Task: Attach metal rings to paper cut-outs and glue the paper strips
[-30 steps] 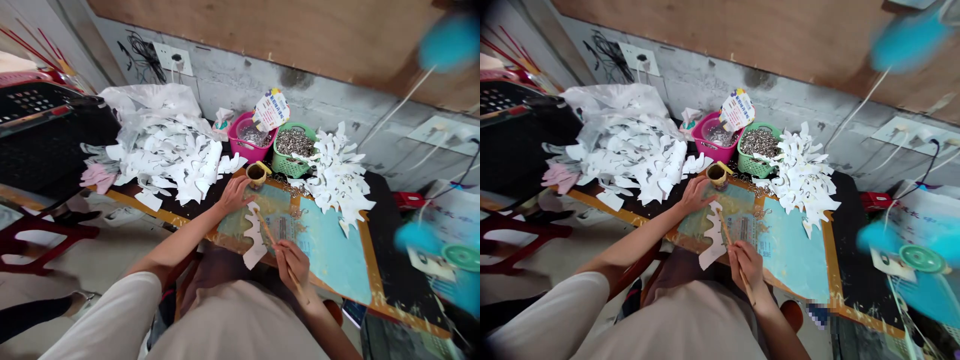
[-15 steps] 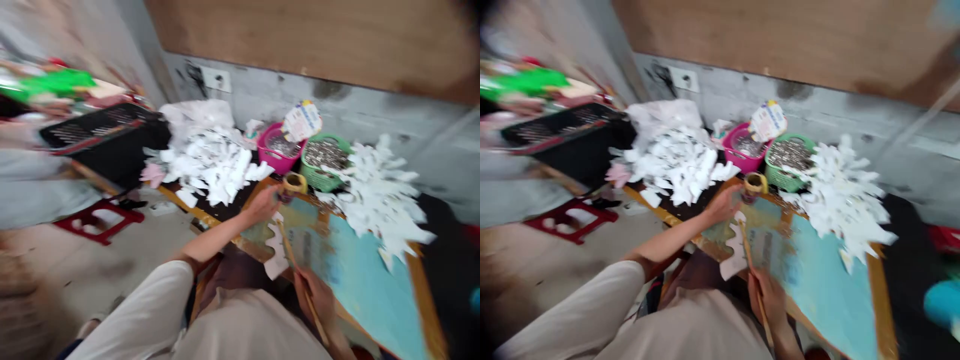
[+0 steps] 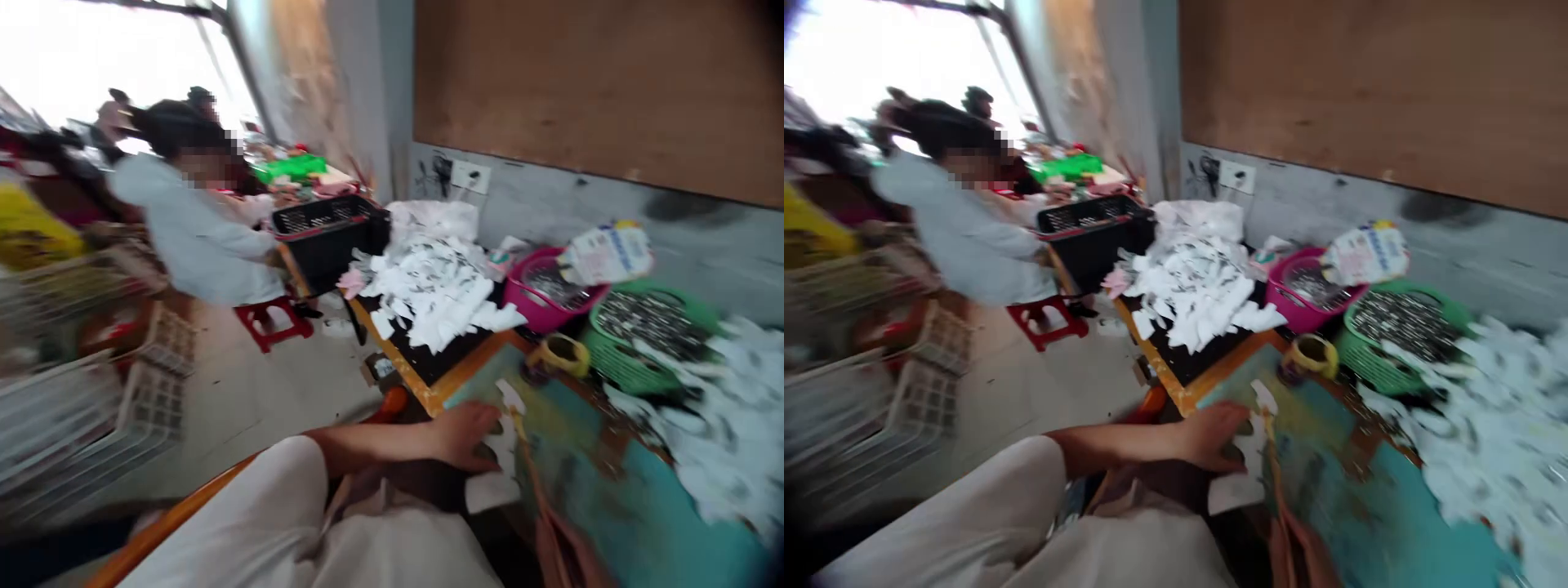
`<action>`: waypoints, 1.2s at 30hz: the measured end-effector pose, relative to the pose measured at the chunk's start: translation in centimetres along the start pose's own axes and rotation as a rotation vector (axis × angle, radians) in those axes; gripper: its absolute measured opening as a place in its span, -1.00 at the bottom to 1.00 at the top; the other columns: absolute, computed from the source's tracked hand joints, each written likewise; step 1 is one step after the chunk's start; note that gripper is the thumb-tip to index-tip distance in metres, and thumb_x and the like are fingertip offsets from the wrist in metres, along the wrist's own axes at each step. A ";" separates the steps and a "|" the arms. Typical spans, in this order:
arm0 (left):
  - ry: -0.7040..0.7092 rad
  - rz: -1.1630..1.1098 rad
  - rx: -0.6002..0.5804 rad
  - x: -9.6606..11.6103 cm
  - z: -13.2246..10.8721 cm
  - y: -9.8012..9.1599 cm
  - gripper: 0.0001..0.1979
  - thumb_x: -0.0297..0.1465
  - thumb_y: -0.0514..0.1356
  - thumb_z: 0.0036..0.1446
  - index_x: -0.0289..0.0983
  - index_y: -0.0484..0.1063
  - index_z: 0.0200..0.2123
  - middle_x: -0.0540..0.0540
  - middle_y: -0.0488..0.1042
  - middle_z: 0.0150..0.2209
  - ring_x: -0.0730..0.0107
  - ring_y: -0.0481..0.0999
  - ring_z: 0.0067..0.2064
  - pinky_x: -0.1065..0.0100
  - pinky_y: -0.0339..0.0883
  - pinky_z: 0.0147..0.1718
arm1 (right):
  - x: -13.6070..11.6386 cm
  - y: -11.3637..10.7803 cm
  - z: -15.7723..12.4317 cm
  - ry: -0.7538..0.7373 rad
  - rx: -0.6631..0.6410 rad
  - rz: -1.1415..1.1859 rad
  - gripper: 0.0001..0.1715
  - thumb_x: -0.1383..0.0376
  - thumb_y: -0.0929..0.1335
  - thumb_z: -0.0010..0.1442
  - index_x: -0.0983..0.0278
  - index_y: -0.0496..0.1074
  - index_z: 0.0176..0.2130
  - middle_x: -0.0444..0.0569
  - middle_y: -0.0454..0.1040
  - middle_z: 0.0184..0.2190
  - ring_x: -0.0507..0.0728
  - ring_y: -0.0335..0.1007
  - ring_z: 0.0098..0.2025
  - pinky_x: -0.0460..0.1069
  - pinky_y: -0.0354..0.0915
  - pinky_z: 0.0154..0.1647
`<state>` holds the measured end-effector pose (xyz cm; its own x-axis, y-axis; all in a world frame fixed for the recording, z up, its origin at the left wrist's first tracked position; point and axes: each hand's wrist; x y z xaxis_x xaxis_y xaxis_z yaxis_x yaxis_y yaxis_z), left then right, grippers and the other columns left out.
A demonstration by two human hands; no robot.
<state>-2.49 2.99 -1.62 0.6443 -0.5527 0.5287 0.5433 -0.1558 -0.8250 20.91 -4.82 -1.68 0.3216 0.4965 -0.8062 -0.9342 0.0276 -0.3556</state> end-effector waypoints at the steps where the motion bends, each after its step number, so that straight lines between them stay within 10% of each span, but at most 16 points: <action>1: -0.017 0.000 0.000 -0.2 -0.3 -0.4 -0.09 0.09 0.31 -0.01 -0.38 0.16 0.23 -0.42 0.42 0.12 -0.10 0.44 0.15 0.01 0.26 0.19 | -0.1 -0.6 -0.8 -0.050 0.040 -0.121 -0.69 0.25 0.41 0.21 0.03 0.49 -0.02 -0.03 0.55 -0.23 0.21 0.53 -0.30 0.09 0.50 -0.33; 8: -0.037 0.026 -0.079 -0.1 0.3 -0.9 0.12 0.13 0.37 -0.16 -0.28 -0.02 0.32 -0.35 0.38 0.20 -0.11 0.35 0.25 -0.17 -0.16 0.36 | -3.8 -2.0 -0.7 -0.138 -0.042 -0.264 -0.68 0.51 0.35 0.17 0.22 0.49 -0.10 0.02 0.55 -0.31 0.13 0.55 -0.34 -0.02 0.50 -0.33; 14: -0.038 0.072 -0.083 0.1 0.2 -1.0 0.11 0.13 0.36 -0.15 -0.26 -0.04 0.32 -0.35 0.36 0.21 -0.10 0.34 0.26 -0.22 -0.24 0.36 | -7.7 -7.9 0.3 -0.077 -0.173 -0.157 -0.77 0.48 0.35 0.15 0.21 0.53 -0.24 -0.05 0.53 -0.46 0.09 0.50 -0.47 -0.07 0.42 -0.50; 19: -0.006 0.110 -0.057 0.2 0.6 -1.1 0.10 0.09 0.40 -0.17 -0.30 0.01 0.29 -0.40 0.31 0.23 -0.13 0.24 0.32 -0.21 -0.17 0.36 | -7.9 -11.2 4.8 0.168 0.347 -0.077 -0.87 0.38 0.43 0.14 0.25 0.52 -0.23 -0.13 0.47 -0.54 0.00 0.30 -0.66 -0.10 0.23 -0.70; 23: 0.051 0.139 -0.021 0.2 0.8 -1.4 0.08 0.14 0.40 -0.21 -0.28 0.08 0.25 -0.40 0.33 0.18 -0.16 0.24 0.30 -0.23 -0.05 0.32 | -7.7 -10.3 12.4 0.021 0.521 -0.038 -0.85 0.27 0.48 0.11 0.26 0.45 -0.37 -0.14 0.45 -0.56 0.03 0.35 -0.61 -0.07 0.29 -0.60; 30: 0.073 0.093 0.214 0.0 1.5 -2.1 -0.33 0.01 0.26 0.11 -0.26 0.20 0.14 -0.30 0.44 0.03 -0.06 0.43 0.11 -0.08 0.26 0.12 | -6.0 -6.6 24.4 -0.098 0.133 -0.547 -0.80 0.19 0.35 0.21 0.18 0.34 -0.43 -0.15 0.37 -0.63 0.06 0.24 -0.60 -0.02 0.17 -0.50; 36: -0.156 0.051 0.418 -2.6 10.9 -3.4 -0.11 -0.16 0.41 -0.04 -0.31 0.07 0.25 -0.35 0.35 0.16 -0.11 0.30 0.22 -0.05 0.19 0.15 | -3.1 -3.2 27.7 0.051 -0.084 -0.465 -0.66 0.19 0.37 0.14 0.20 0.27 -0.59 -0.15 0.37 -0.62 0.07 0.34 -0.54 0.01 0.24 -0.30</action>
<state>-0.11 13.90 2.02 0.7318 -0.4156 0.5401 0.6591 0.2303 -0.7159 18.64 17.61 15.08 0.7119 0.4047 -0.5739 -0.6742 0.1655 -0.7197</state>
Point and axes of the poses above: each hand's wrist, its own z-axis towards the middle knuckle, its own y-axis out of the palm, x = y × z
